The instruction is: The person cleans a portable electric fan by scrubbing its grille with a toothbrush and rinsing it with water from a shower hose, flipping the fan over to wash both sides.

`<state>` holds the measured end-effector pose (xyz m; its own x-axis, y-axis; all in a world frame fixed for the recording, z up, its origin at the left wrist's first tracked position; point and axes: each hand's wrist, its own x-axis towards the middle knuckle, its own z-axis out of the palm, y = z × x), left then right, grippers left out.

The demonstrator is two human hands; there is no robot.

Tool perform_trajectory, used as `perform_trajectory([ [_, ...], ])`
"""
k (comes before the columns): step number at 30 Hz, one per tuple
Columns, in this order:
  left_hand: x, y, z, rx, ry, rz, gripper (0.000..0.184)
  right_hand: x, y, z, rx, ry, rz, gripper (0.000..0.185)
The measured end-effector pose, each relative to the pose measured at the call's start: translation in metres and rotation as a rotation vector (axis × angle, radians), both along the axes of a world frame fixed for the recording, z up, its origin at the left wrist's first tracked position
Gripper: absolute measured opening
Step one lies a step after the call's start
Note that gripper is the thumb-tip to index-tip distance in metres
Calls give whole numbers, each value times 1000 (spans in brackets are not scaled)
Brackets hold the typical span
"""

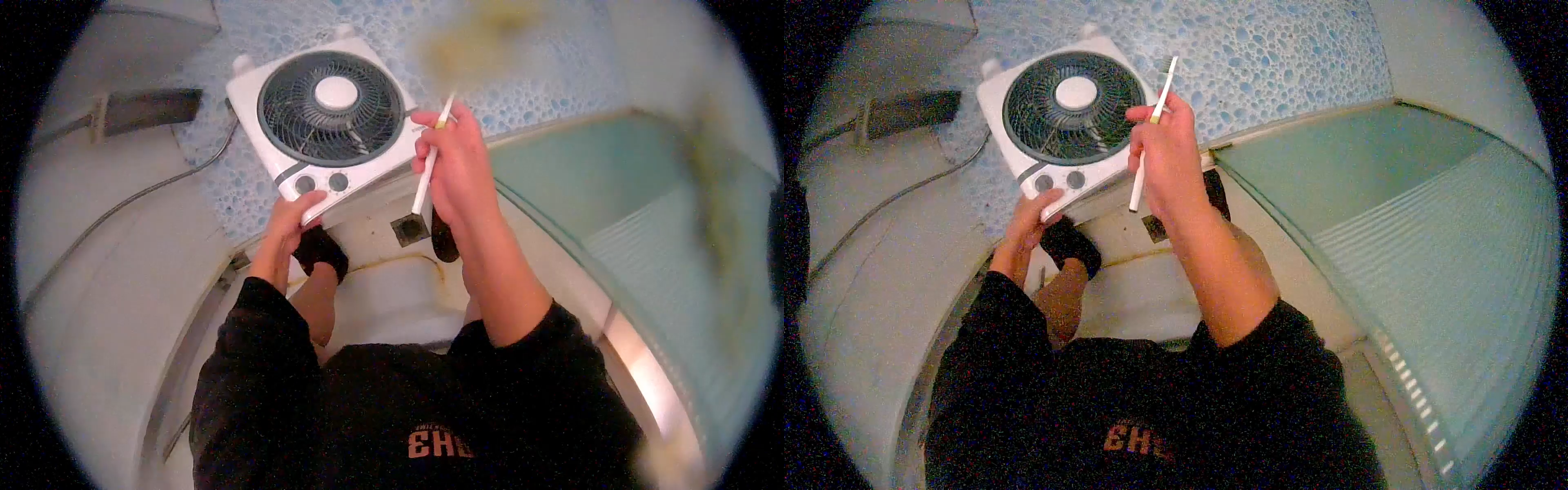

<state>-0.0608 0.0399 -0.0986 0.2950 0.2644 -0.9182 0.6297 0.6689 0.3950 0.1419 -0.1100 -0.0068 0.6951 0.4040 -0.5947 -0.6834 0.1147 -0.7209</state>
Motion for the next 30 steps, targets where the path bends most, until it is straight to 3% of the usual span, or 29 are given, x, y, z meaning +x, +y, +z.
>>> perform_trajectory([
  [7, -8, -8, 34, -251, 130, 267, 43, 35, -13, -6, 21, -7, 68, 35],
  [9, -13, -12, 27, -373, 38, 363, 37, 39, -9, -6, 8, -7, 63, 36],
  [12, -15, -26, 25, -380, 117, 492, 35, 32, 0, -10, -31, -33, 58, 35],
  [15, -19, -38, 20, -467, -18, 614, 32, 27, -1, -10, -49, -46, 88, 47],
  [20, -8, -24, 31, -542, -155, 857, 32, 39, 5, -3, -59, -41, 95, 47],
  [24, -20, 10, 31, -555, -108, 991, 36, 40, 11, 5, -59, -32, 96, 44],
  [30, -61, 6, 8, -475, -147, 907, 38, 31, 0, 6, -15, -75, 127, 43],
])
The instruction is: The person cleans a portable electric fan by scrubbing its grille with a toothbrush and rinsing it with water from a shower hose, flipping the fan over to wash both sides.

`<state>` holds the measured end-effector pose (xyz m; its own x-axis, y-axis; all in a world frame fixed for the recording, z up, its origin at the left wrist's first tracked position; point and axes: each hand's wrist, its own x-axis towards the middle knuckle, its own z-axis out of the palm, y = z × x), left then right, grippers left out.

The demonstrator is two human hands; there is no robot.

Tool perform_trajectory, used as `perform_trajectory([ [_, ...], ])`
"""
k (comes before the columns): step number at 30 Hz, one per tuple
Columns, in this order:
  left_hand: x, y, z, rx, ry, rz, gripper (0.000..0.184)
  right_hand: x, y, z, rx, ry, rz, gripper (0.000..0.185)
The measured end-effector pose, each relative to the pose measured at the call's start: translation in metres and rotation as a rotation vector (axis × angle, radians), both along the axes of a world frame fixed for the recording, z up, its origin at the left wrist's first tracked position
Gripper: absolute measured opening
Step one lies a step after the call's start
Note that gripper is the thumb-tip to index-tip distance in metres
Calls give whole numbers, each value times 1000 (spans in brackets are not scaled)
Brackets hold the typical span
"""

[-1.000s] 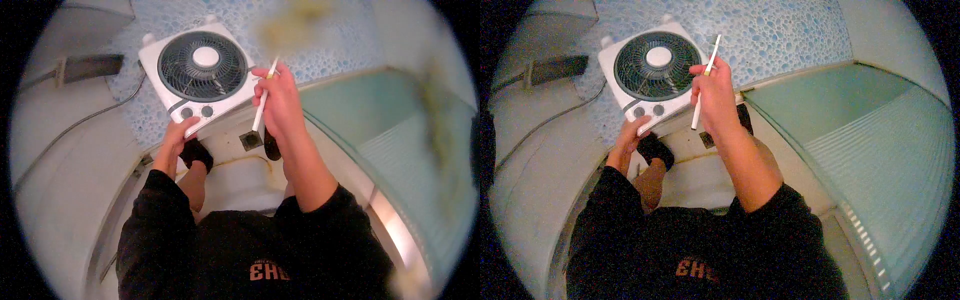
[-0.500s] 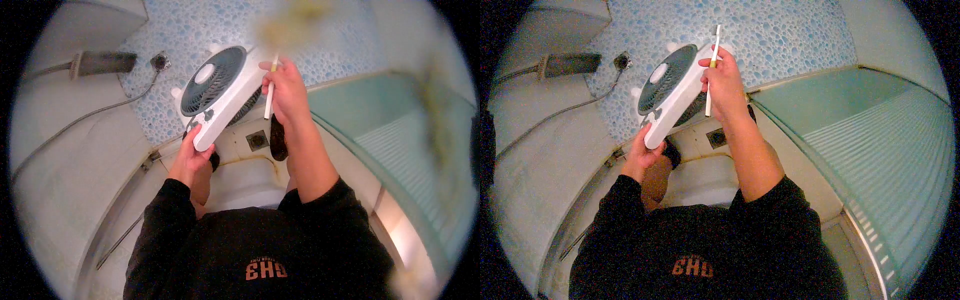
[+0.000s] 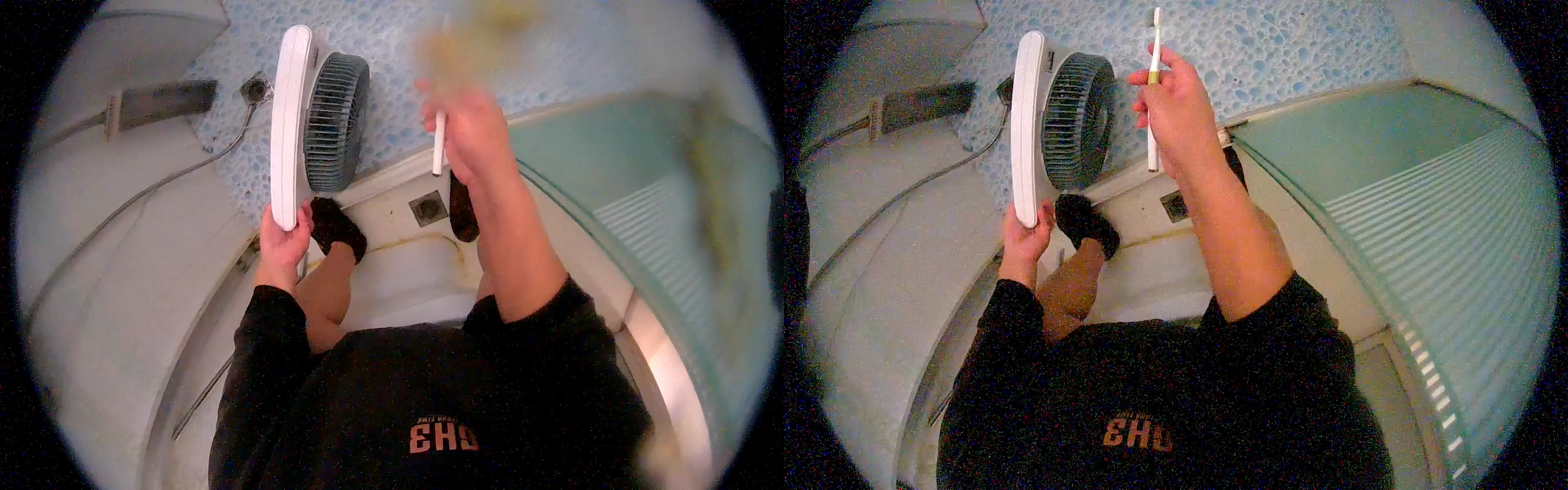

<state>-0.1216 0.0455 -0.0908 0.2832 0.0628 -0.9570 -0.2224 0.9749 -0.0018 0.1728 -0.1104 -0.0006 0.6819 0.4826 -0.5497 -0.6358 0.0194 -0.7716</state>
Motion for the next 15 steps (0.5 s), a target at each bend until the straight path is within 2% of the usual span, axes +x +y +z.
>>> perform_trajectory([
  [2, -7, 10, -16, 79, 18, -74, 42, 6, 2, -2, 28, -15, 3, 43],
  [5, 29, 8, 29, 389, 557, -678, 57, 11, 6, 6, 20, -4, -21, 43],
  [8, 8, 25, -1, 1119, 549, -769, 74, -3, 0, 5, 29, -26, -20, 43],
  [11, 64, 34, 32, 1595, 416, -1393, 83, -1, 5, 10, 51, -19, -27, 45],
  [15, 96, 50, 25, 1468, 397, -1520, 77, 8, 7, 10, 17, -3, -38, 46],
])
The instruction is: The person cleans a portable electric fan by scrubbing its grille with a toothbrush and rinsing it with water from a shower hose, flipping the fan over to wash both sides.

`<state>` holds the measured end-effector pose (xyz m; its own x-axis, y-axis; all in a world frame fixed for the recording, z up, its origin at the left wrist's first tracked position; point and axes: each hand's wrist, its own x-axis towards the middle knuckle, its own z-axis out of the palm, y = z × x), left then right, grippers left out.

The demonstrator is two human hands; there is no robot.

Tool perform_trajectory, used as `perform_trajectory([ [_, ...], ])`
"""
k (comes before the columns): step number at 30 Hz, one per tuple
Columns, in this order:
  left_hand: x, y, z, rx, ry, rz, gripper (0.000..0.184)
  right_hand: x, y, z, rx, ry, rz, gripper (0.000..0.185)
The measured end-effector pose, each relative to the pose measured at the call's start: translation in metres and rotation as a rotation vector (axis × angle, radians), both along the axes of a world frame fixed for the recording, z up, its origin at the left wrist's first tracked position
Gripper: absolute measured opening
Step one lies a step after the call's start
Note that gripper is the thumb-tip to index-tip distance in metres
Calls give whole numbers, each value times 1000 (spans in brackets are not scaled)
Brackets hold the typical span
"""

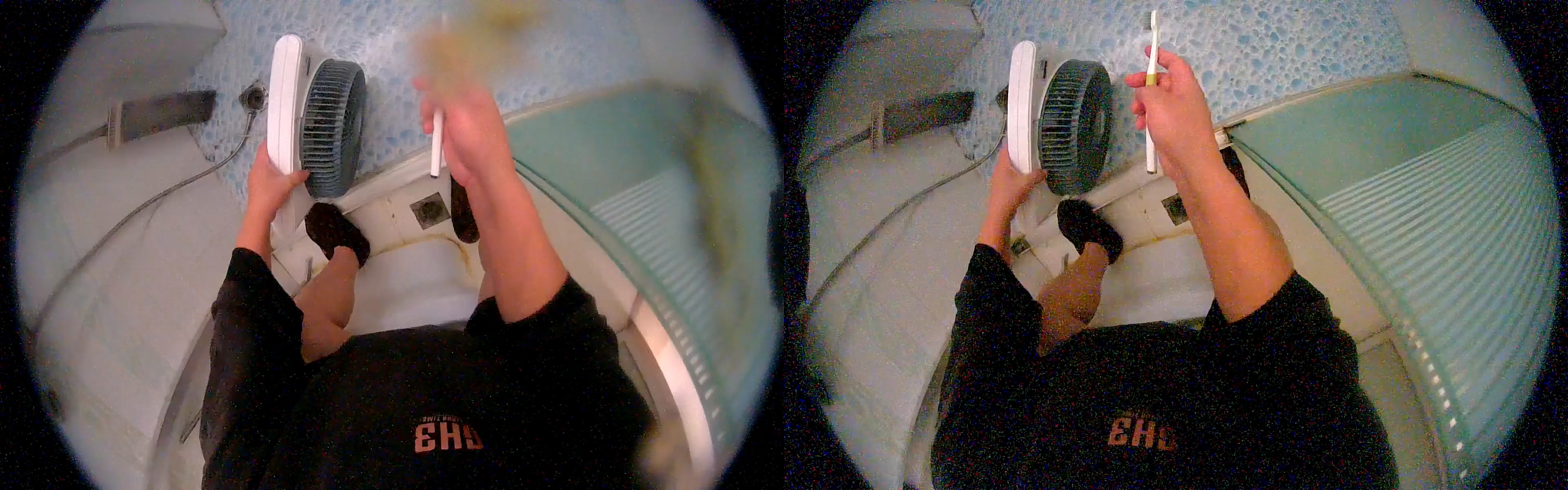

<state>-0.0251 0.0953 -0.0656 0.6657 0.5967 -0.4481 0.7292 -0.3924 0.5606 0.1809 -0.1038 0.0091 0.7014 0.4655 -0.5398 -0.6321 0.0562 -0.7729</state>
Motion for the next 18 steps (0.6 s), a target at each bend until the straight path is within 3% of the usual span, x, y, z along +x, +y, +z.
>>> perform_trajectory([
  [5, 13, -11, -3, -127, -107, 152, 65, 2, -4, 2, -23, 20, -6, 46],
  [8, 29, -8, -1, -94, 6, 260, 61, -3, -1, 0, -38, 13, 3, 46],
  [11, 53, -6, 12, -412, -171, 392, 57, -1, 3, -1, -75, 35, -7, 46],
  [18, 78, -4, -40, -825, -416, 589, 55, -6, 2, -13, -117, 25, -1, 46],
])
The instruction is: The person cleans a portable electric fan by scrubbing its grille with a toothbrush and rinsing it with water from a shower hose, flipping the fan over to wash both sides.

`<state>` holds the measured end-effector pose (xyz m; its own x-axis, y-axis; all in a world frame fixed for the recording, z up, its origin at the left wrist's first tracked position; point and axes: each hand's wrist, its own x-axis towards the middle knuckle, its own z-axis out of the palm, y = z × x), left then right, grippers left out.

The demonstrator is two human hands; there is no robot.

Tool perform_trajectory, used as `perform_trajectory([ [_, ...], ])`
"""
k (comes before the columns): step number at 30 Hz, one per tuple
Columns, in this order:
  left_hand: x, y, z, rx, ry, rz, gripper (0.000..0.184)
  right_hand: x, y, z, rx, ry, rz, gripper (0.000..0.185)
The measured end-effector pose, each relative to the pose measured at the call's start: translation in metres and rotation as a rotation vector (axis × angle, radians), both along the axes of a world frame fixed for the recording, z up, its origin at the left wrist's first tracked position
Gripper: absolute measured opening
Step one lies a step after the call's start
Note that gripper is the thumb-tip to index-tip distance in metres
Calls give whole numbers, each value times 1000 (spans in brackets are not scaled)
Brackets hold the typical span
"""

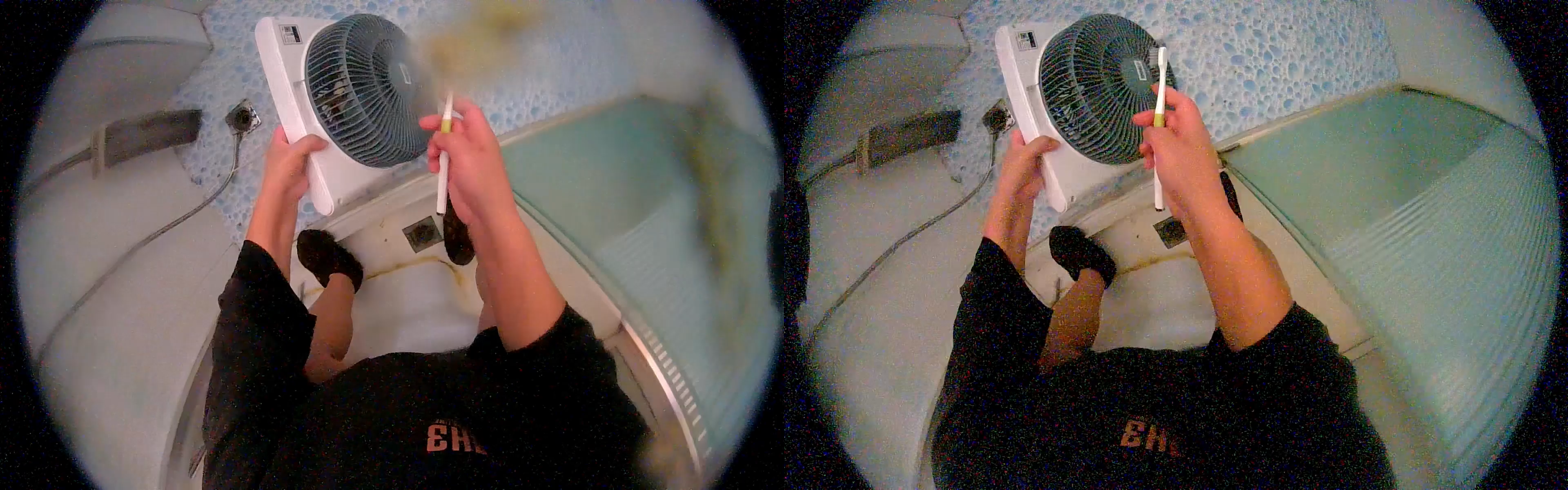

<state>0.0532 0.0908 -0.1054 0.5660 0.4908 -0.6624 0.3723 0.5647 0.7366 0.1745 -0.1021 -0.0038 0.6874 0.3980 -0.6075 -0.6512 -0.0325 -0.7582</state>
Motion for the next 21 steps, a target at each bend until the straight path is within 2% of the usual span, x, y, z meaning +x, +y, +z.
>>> perform_trajectory([
  [5, -5, 0, -29, -72, -86, 70, 53, -1, -7, -7, 7, 12, -15, 47],
  [8, -26, 17, -58, -64, -76, 21, 54, -3, -3, -7, -36, 14, -4, 47],
  [11, -42, 27, -68, -79, 115, -31, 51, -10, -11, -14, -32, 10, -3, 46],
  [14, -66, 43, -122, -97, 414, -15, 47, -20, -10, -14, -36, 34, 12, 48],
  [17, -84, 48, -174, -163, 449, 7, 39, -27, -8, -12, -66, 60, 59, 51],
  [20, -93, 40, -221, -220, 298, 178, 32, -21, -10, -6, -92, 151, 87, 53],
  [21, -87, 33, -216, -222, 294, 251, 26, -18, -12, -8, -89, 156, 96, 53],
])
